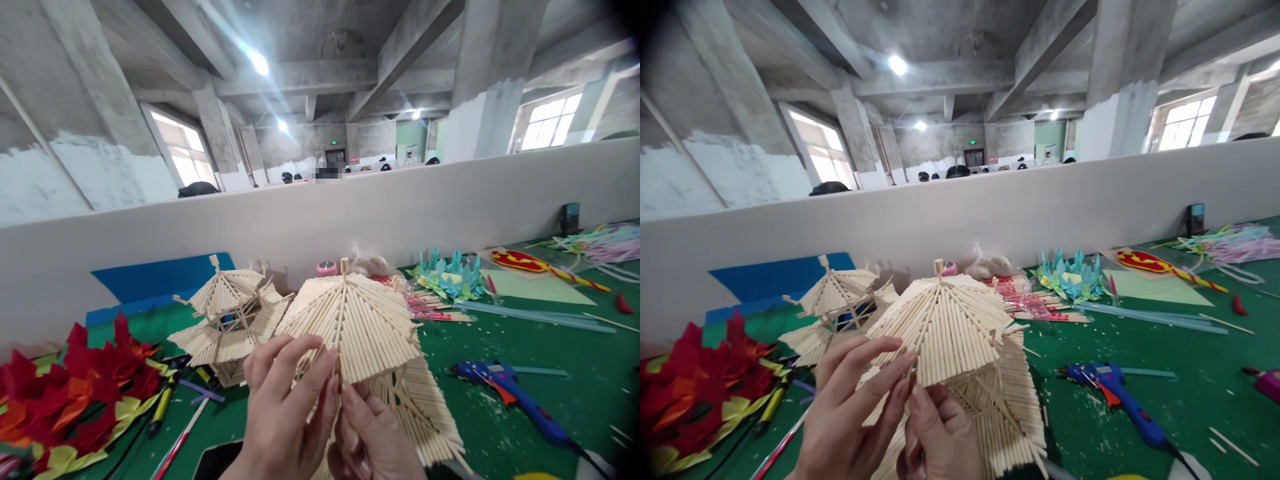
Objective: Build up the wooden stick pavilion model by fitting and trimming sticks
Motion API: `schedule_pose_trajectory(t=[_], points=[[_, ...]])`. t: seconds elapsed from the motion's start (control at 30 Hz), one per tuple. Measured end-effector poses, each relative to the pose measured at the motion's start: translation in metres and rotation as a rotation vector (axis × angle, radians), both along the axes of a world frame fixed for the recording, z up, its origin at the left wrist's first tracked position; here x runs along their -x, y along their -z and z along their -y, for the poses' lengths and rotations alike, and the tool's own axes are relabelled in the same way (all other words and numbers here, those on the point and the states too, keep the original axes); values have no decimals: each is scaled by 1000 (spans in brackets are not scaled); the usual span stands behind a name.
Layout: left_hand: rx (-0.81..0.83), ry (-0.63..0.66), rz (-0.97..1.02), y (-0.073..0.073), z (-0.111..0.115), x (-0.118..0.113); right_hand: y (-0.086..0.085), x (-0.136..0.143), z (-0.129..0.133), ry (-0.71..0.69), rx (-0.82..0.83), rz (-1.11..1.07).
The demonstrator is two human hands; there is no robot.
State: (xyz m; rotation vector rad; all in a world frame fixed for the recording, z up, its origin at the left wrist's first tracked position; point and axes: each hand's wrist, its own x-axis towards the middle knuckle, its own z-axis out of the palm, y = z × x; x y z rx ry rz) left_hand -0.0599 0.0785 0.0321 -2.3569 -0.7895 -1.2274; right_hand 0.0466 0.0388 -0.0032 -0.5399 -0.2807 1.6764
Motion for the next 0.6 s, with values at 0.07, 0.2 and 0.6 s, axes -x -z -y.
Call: schedule_pose_trajectory(t=[0.07,0.2,0.6], points=[[-10,-3,-4,0,-1,0,-1,0,0,3,2,-5],[-10,5,-32,1,-3,0,-4,1,-1,17,21,11],[2,24,-56,0,-3,3,-9,2,0,37,38,3]])
